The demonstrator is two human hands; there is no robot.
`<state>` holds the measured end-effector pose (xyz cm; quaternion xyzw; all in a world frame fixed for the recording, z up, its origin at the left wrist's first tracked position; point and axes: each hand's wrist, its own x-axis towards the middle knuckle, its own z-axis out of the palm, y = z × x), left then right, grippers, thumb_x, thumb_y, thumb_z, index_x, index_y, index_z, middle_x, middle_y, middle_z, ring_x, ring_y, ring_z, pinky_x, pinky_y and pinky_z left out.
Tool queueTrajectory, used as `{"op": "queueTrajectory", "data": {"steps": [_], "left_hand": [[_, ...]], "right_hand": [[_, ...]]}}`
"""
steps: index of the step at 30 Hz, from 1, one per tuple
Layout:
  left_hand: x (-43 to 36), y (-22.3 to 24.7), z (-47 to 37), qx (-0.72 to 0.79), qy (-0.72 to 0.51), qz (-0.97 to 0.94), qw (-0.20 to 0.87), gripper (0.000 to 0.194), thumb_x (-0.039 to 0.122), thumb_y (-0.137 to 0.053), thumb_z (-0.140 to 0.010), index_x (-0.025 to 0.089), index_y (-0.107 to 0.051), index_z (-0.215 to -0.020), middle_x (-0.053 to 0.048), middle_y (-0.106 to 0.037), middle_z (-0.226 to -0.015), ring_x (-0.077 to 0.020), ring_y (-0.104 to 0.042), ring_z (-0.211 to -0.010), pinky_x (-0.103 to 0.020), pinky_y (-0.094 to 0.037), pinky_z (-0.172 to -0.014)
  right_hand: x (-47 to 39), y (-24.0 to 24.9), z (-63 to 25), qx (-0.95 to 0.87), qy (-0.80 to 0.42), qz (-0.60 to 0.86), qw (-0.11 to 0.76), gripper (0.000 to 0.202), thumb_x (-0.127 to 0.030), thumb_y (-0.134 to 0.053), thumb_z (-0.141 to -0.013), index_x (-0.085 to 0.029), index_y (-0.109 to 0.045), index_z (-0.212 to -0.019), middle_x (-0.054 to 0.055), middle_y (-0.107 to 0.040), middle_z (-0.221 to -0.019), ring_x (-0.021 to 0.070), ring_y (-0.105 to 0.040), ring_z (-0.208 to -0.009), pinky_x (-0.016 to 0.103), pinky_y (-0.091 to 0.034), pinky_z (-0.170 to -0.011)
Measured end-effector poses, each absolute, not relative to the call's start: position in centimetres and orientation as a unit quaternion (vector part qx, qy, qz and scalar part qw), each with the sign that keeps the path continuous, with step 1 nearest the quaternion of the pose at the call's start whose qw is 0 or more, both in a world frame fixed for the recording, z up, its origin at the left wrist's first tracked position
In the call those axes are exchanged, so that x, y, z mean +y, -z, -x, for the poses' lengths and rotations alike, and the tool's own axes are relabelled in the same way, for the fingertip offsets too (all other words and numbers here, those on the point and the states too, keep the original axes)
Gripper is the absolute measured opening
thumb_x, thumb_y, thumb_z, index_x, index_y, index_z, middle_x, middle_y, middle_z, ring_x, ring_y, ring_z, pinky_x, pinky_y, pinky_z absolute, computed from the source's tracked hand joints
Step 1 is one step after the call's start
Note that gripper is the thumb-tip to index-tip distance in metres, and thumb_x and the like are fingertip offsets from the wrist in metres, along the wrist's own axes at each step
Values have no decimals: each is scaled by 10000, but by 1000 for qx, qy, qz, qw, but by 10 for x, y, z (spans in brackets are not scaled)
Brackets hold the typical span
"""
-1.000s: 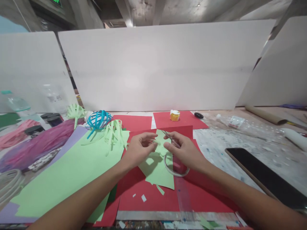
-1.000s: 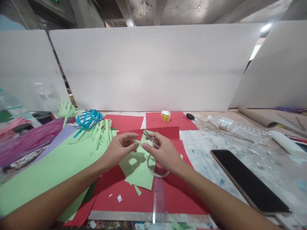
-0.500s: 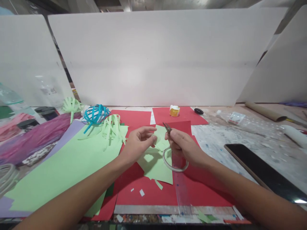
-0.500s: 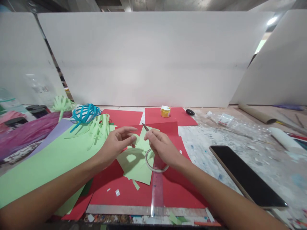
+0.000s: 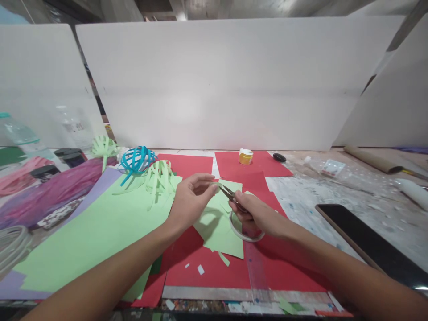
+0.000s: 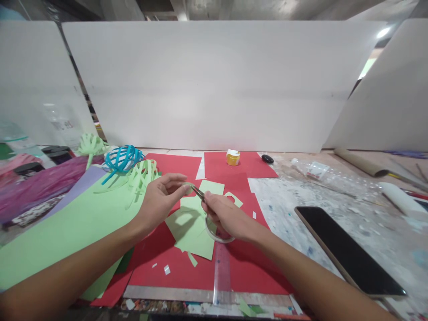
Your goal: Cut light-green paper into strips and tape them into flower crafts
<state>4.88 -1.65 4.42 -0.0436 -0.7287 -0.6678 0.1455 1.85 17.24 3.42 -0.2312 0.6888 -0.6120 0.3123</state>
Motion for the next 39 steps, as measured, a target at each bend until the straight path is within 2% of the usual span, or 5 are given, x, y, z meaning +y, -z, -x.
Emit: {"op": "queueTrajectory", "data": {"steps": [14, 31, 39], "left_hand": [[-18, -41, -49, -793, 559, 69, 232, 172, 303, -683, -798, 203, -718, -934, -26, -743, -899, -154, -705, -801, -260, -573, -782], [-18, -42, -50, -798, 548, 77, 238, 102, 286, -680, -800, 215, -738, -844, 0, -749, -847, -147, -698, -790, -235, -569, -778], [-17, -41, -51, -798, 553, 77, 228, 135, 309, -668, -810, 210, -743, -861, -21, -751, -857, -175, -703, -804, -288, -573, -805]], "right_hand": [[173, -37, -20, 678, 622, 224, 321, 507, -648, -308, -925, -203, -389, -696, -94, -172, -540, 60, -102, -419, 211, -99, -374], [174, -33, -19, 676, 625, 221, 322, 520, -672, -313, -908, -205, -385, -690, -99, -184, -531, 55, -114, -406, 210, -100, -376], [174, -42, -22, 685, 616, 223, 319, 498, -636, -310, -928, -206, -364, -684, -94, -174, -549, 58, -104, -424, 206, -108, -382]]}}
